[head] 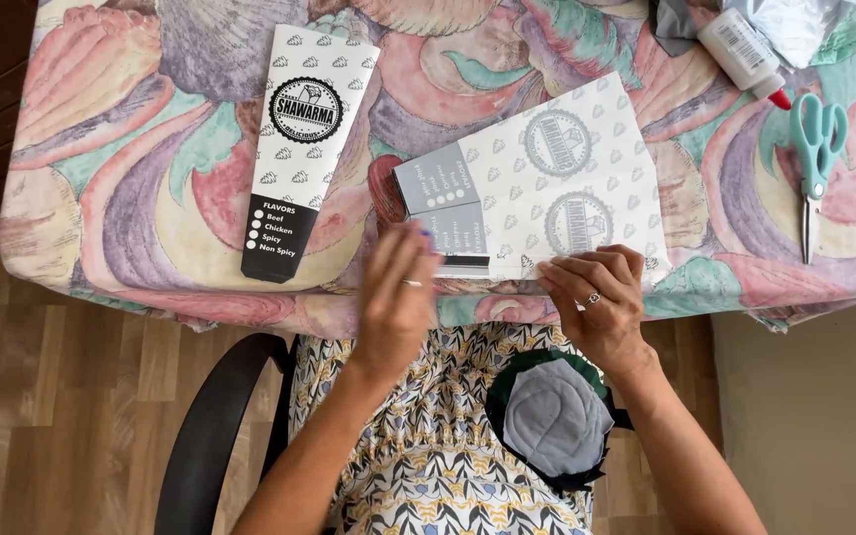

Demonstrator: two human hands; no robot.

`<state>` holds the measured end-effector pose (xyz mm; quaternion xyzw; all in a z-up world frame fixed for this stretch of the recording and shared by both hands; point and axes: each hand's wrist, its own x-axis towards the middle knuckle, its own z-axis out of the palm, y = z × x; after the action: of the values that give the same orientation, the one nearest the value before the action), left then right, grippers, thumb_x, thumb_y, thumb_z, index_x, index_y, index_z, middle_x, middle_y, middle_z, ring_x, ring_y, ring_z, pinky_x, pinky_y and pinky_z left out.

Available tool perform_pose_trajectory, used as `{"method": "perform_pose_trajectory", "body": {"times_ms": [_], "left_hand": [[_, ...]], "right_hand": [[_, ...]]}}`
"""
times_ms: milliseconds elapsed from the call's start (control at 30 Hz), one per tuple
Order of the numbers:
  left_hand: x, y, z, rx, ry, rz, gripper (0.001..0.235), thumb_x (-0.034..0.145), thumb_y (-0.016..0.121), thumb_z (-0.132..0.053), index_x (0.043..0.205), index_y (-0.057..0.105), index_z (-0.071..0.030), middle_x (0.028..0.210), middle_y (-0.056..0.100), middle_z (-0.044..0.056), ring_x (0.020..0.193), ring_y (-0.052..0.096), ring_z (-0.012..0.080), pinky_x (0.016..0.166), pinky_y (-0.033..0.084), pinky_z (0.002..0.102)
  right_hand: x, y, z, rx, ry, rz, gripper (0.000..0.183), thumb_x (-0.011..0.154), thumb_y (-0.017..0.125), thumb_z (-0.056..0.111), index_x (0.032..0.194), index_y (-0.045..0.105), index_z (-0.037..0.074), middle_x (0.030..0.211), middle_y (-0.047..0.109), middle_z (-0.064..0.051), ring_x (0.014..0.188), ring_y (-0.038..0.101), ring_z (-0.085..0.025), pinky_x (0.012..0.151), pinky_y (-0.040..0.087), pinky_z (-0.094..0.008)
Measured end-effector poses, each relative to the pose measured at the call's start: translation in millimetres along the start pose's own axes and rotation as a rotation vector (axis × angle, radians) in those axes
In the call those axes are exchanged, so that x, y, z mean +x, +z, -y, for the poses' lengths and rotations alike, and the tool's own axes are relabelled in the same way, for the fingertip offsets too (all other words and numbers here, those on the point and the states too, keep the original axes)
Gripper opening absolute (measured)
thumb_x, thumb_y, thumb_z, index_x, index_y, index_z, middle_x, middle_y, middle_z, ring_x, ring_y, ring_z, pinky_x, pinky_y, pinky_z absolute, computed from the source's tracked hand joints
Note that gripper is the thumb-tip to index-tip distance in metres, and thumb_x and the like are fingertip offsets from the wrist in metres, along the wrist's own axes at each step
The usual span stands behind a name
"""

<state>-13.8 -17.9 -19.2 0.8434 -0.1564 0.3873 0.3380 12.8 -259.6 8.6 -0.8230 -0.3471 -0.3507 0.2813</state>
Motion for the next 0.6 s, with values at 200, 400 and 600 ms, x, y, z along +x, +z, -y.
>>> {"method": "perform_pose_trajectory", "body": {"times_ms": [200, 400, 600], "left_hand": [[-7.3, 22.3, -5.4, -0.124, -0.003, -0.163, 0.022, 0.092, 0.073, -0.001, 0.114, 0.070, 0.001, 0.123, 0.065, 0.022, 0.117, 0.061, 0.0393, 0.103, 0.054, 0.051], [-12.4, 26.9, -4.8, -0.117, -0.054, -0.068, 0.020, 0.091, 0.070, 0.004, 0.110, 0.072, 0.000, 0.121, 0.068, 0.021, 0.121, 0.060, 0.0406, 0.107, 0.051, 0.052], [5.3, -13.7, 28.8, 0.045, -0.281, -0.007, 0.024, 0.096, 0.064, 0.006, 0.120, 0.063, 0.007, 0.133, 0.063, 0.026, 0.131, 0.054, 0.0452, 0.113, 0.044, 0.055]], "right_hand": [[-3.1, 1.9, -2.2, 0.016, -0.018, -0.015, 0.005, 0.089, 0.080, 0.007, 0.094, 0.080, 0.008, 0.090, 0.075, -0.006, 0.084, 0.068, -0.026, 0.089, 0.049, -0.041], [-3.6, -1.6, -2.5, 0.004, -0.007, 0.017, 0.010, 0.087, 0.083, 0.011, 0.097, 0.081, 0.008, 0.091, 0.075, -0.006, 0.084, 0.067, -0.024, 0.091, 0.048, -0.042], [-0.4, -1.2, -3.7, 0.033, -0.013, 0.055, 0.015, 0.090, 0.080, 0.019, 0.099, 0.078, 0.007, 0.089, 0.069, -0.009, 0.081, 0.064, -0.027, 0.093, 0.047, -0.045]]}}
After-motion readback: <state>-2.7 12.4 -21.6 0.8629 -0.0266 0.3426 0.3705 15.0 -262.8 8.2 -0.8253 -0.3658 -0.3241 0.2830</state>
